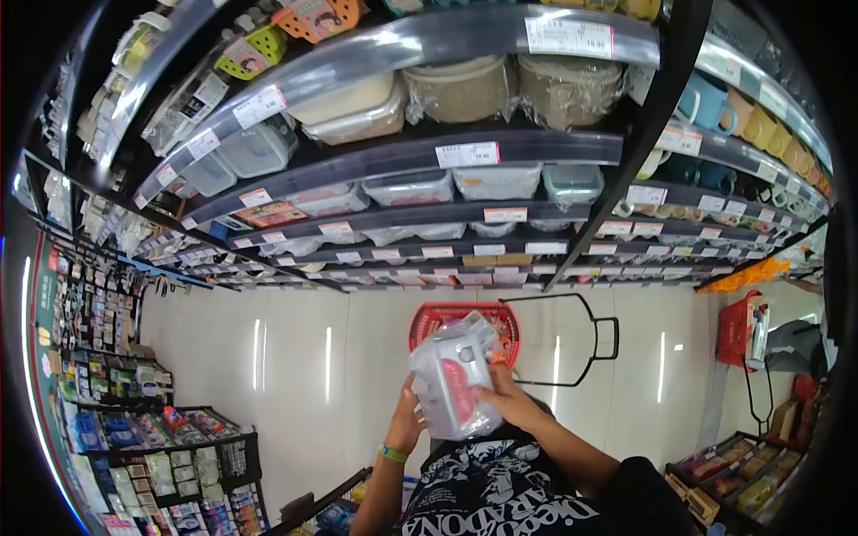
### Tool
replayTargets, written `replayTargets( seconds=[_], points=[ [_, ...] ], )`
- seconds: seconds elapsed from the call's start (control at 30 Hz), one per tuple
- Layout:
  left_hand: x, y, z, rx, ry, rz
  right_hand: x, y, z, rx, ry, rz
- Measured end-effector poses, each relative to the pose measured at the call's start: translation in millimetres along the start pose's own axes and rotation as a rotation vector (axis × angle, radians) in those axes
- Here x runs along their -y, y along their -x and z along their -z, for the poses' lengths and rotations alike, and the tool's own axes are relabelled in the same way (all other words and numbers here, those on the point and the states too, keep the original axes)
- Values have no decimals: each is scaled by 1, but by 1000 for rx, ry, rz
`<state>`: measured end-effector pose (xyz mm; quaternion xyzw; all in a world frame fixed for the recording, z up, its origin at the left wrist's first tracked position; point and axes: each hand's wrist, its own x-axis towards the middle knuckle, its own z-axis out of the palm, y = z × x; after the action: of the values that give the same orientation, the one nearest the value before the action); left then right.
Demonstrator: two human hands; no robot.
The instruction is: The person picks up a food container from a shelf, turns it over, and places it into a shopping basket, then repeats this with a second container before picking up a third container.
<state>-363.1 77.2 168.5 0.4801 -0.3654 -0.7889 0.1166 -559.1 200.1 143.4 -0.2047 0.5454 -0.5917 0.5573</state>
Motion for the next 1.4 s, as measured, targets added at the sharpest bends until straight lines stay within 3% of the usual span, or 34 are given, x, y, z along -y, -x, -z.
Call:
replayTargets(
  seconds=[0.1, 0.13, 0.17, 0.2, 0.33, 0.47, 0.67, 0.73, 0.83, 0.87, 1.03, 1.1, 1.13, 1.23, 1.27, 1.37, 1.4],
  points=[
    [57, -31, 39, -4, -58, -164, 14, 5, -10, 184, 50, -139],
    [63, -27, 55, 14, 261, 1, 13, 5, -10, 251, 83, -184],
    [69, -21, 72, 71, 264, 22, 10, 6, -12, 319, 117, -232],
    [69, -14, 77, 74, 313, 63, 6, 7, -17, 333, 125, -5],
    [65, 7, 89, 48, 440, 148, 16, 4, -33, 428, 326, 18],
    [63, 9, 98, 36, 502, 172, 49, -1, -57, 216, 704, 319],
    [53, 10, 114, 46, 526, 270, 93, -33, -48, 277, 674, 389],
    [41, 7, 111, 70, 431, 299, 89, -50, -38, 358, 536, 306],
    [17, -8, 98, 214, 75, 261, 51, -76, -15, 678, 286, -29],
    [29, -24, 108, 326, 131, 253, 41, -81, -11, 710, 273, -64],
    [54, -45, 148, 341, 96, 198, -3, -74, -5, 627, 387, -304],
    [94, -66, 185, 306, 89, 304, -1, -70, -20, 528, 360, -395],
    [64, -61, 174, 231, 28, 345, -9, -71, -25, 491, 364, -402],
    [56, -76, 196, 58, 479, 348, -52, -78, -35, 357, 349, -461],
    [51, -82, 203, 150, 534, 356, -52, -84, -44, 338, 355, -446],
    [26, -79, 218, 10, 320, 411, -65, -92, -71, 162, 383, -520],
    [37, -84, 233, -7, 286, 437, -84, -95, -74, 99, 427, -411]
  ],
)
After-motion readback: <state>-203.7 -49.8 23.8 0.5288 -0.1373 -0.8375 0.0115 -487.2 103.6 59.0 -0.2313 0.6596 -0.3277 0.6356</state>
